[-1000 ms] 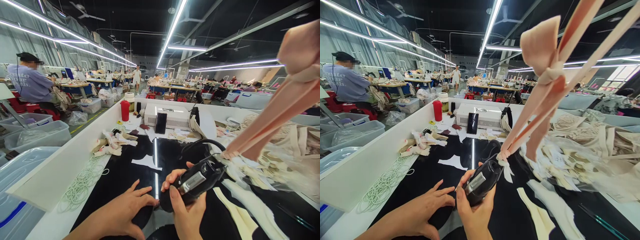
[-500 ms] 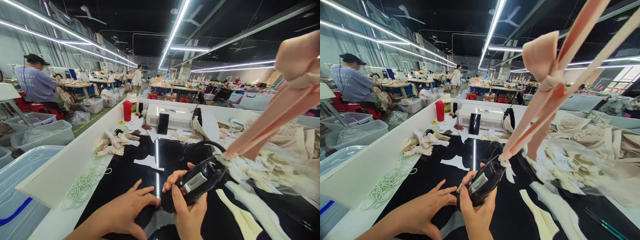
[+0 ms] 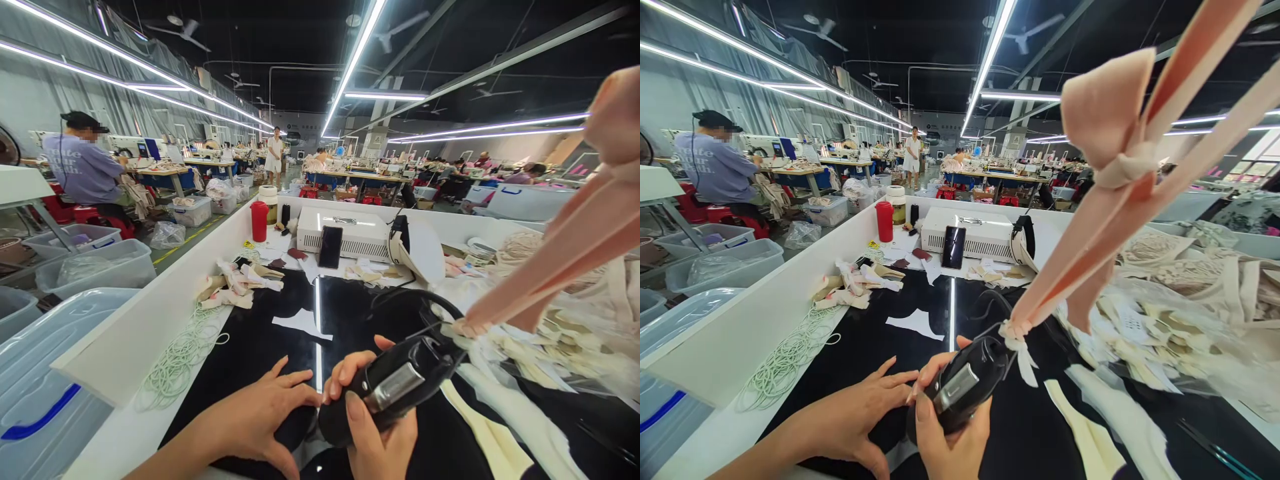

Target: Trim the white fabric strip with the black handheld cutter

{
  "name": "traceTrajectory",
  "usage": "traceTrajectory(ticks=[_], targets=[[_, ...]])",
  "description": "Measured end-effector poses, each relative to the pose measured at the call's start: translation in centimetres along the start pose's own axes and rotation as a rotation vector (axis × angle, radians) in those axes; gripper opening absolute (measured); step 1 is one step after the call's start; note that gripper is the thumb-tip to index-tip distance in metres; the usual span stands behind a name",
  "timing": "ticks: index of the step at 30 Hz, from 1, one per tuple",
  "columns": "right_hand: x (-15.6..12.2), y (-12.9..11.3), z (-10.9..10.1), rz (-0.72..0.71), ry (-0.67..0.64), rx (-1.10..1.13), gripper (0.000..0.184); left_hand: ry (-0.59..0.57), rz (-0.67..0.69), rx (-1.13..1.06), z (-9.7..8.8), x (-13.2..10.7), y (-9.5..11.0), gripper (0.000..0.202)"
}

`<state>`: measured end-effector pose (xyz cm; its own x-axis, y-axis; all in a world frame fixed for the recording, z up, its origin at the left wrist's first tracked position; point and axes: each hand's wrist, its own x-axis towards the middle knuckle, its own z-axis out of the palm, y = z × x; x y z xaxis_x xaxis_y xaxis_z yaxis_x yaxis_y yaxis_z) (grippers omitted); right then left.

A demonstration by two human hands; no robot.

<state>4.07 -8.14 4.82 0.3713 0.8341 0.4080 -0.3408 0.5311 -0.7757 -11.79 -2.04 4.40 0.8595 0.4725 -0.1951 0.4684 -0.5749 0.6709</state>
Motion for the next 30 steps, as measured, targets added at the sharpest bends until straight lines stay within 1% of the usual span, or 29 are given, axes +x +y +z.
traceTrajectory(ticks=[3,7,10,12,14,16,18,20,22,23,25,27,28,29,30], targets=[[-0.6,-0.1,0.4,-0.017,-0.017,0.013,0.05,0.004,0.012,-0.029,-0.1,-0.1,0.3,0.094],[-1.0,0.1,0.9,-0.005,-0.006,0.01,0.045,0.02,0.011,-0.033,-0.2,-0.1,0.4,0.094],[-0.7,0.2,0.6,0.011,-0.018,0.023,0.047,0.025,0.022,-0.015,0.0,-0.1,0.1,0.09],[0.0,0.0,0.1,-0.004,-0.03,0.02,0.049,0.037,0.026,-0.003,0.3,-0.2,-0.3,0.085],[0.9,-0.4,-0.7,-0.05,-0.044,-0.007,0.051,0.049,0.026,0.023,0.4,-0.4,-0.6,0.073],[1.8,-1.0,-1.5,-0.086,-0.035,-0.036,0.051,0.055,0.037,0.079,0.3,-0.7,-0.6,0.052],[2.6,-1.8,-2.2,-0.077,0.012,-0.061,0.051,0.067,0.068,0.155,-0.1,-0.9,-0.7,0.03],[3.0,-2.5,-2.6,-0.05,0.076,-0.092,0.05,0.098,0.108,0.238,-0.7,-0.8,-0.9,0.018],[3.1,-2.9,-2.9,-0.038,0.113,-0.122,0.05,0.144,0.138,0.341,-1.4,-0.5,-1.4,0.013],[3.1,-3.1,-3.1,-0.039,0.122,-0.132,0.05,0.186,0.144,0.406,-1.6,-0.2,-1.8,0.014],[3.0,-3.1,-3.3,-0.043,0.132,-0.144,0.05,0.321,0.13,0.559,-1.8,0.4,-2.6,0.024],[3.0,-2.9,-3.6,-0.066,0.122,-0.148,0.049,0.476,0.108,0.673,-1.5,0.9,-3.2,0.038],[3.0,-2.8,-3.7,-0.083,0.111,-0.149,0.049,0.533,0.101,0.686,-1.2,1.1,-3.3,0.042],[3.1,-2.6,-3.8,-0.096,0.102,-0.15,0.049,0.562,0.094,0.661,-0.8,1.2,-3.3,0.043],[3.2,-2.4,-3.9,-0.106,0.091,-0.15,0.05,0.563,0.085,0.6,-0.4,1.3,-3.1,0.039]])
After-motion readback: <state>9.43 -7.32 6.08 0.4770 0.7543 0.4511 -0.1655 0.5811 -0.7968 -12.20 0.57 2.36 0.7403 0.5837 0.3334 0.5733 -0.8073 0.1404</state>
